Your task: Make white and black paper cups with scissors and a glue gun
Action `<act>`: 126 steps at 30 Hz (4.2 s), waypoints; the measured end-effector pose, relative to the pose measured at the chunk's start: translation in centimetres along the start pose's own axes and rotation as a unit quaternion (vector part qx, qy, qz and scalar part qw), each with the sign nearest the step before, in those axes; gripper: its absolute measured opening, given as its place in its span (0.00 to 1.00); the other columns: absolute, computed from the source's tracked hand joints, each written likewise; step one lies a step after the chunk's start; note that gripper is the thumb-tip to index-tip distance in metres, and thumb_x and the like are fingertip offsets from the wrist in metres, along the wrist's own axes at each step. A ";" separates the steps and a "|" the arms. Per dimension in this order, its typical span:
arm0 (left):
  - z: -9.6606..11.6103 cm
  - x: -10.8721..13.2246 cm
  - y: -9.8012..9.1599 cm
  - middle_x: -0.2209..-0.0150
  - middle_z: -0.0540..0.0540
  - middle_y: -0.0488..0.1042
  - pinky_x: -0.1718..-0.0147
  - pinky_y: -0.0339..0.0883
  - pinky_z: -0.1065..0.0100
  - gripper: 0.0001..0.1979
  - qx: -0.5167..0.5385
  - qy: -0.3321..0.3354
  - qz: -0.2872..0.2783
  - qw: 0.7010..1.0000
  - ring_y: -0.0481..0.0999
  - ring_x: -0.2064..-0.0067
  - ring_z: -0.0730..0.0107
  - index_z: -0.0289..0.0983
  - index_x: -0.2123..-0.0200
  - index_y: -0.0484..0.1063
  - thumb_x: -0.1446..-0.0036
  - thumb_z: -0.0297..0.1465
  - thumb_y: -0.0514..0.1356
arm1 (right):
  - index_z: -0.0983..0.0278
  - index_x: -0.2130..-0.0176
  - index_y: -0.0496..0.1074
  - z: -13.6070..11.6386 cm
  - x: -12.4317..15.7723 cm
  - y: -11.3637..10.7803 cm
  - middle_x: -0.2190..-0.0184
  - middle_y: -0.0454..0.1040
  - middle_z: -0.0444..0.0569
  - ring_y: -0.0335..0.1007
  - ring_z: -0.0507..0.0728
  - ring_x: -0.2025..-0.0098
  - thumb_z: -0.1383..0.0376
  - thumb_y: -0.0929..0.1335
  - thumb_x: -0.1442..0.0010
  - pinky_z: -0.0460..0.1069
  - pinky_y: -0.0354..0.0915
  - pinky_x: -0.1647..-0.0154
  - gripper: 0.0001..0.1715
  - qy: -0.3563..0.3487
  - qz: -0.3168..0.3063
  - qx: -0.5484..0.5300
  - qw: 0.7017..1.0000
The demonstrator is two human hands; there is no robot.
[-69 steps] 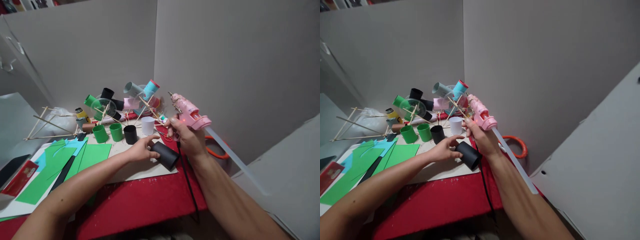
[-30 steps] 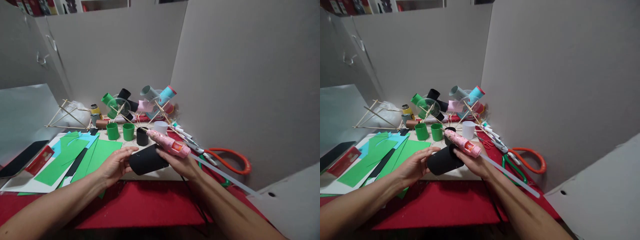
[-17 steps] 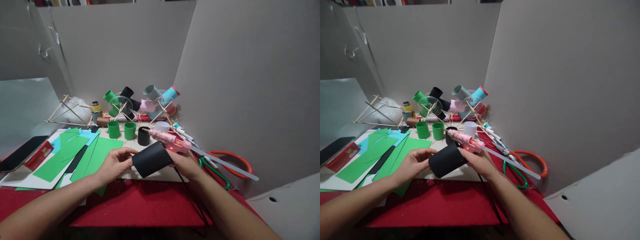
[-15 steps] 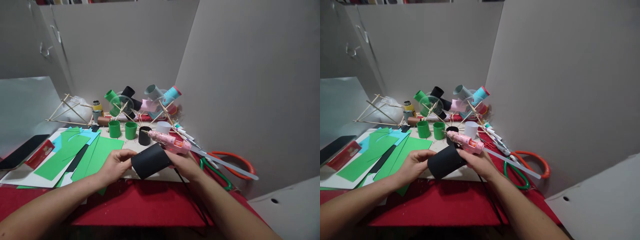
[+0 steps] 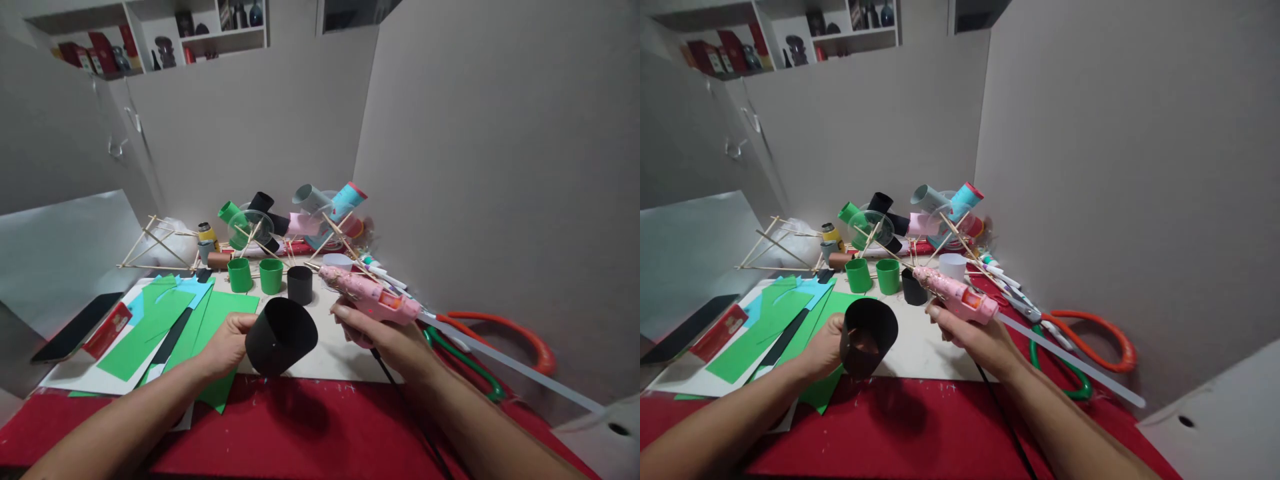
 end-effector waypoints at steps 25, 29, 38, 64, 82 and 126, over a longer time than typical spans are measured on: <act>-2.4 0.6 0.8 0.80 0.48 0.73 0.75 0.67 0.70 0.22 0.135 -0.148 -0.030 0.979 0.71 0.80 0.74 0.33 0.72 0.76 0.69 0.41 0.75 | 0.58 0.70 0.80 -0.8 -0.1 1.3 0.74 0.78 0.47 0.75 0.62 0.70 0.60 0.71 0.46 0.53 0.70 0.72 0.07 -0.197 -0.061 0.101 0.973; -2.5 0.6 0.9 0.82 0.50 0.71 0.77 0.66 0.70 0.21 0.138 -0.145 -0.034 0.979 0.69 0.82 0.75 0.33 0.73 0.74 0.68 0.40 0.74 | 0.62 0.75 0.74 0.4 0.1 2.4 0.79 0.72 0.45 0.67 0.54 0.77 0.59 0.69 0.43 0.47 0.60 0.76 0.13 -0.164 -0.200 0.236 0.937; -2.8 0.3 1.3 0.85 0.51 0.69 0.81 0.65 0.73 0.12 0.105 -0.138 0.000 0.985 0.67 0.85 0.77 0.32 0.77 0.71 0.61 0.36 0.66 | 0.62 0.65 0.74 2.5 0.3 1.6 0.67 0.76 0.51 0.70 0.59 0.68 0.51 0.69 0.44 0.48 0.56 0.70 0.17 -0.055 -0.266 0.439 0.856; -0.9 1.7 1.6 0.83 0.56 0.52 0.80 0.45 0.73 0.11 -0.186 0.044 0.034 0.981 0.53 0.78 0.78 0.38 0.85 0.54 0.54 0.29 0.52 | 0.61 0.52 0.75 1.3 2.4 -3.2 0.55 0.78 0.56 0.76 0.63 0.59 0.46 0.68 0.43 0.54 0.72 0.60 0.28 0.018 -0.036 0.330 0.943; 2.0 1.9 1.0 0.74 0.51 0.75 0.74 0.62 0.74 0.17 -0.286 0.070 -0.105 0.950 0.73 0.74 0.73 0.36 0.52 0.73 0.45 0.28 0.58 | 0.65 0.67 0.74 -0.4 3.3 1.9 0.85 0.65 0.39 0.59 0.47 0.84 0.52 0.75 0.46 0.43 0.55 0.82 0.19 0.117 -0.116 -0.042 0.985; 2.4 3.5 3.0 0.63 0.49 0.72 0.74 0.59 0.75 0.15 -0.139 0.034 -0.199 0.970 0.62 0.74 0.81 0.36 0.57 0.68 0.46 0.33 0.66 | 0.61 0.60 0.71 -1.5 6.2 5.3 0.69 0.74 0.43 0.61 0.45 0.82 0.59 0.72 0.42 0.41 0.59 0.84 0.12 0.092 -0.177 -0.100 0.975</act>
Point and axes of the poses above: each hand's wrist, its own x-axis away from the middle knuckle, its own y-axis out of the palm, z = x × y, the point moved 5 cm from there along -x, towards the middle knuckle
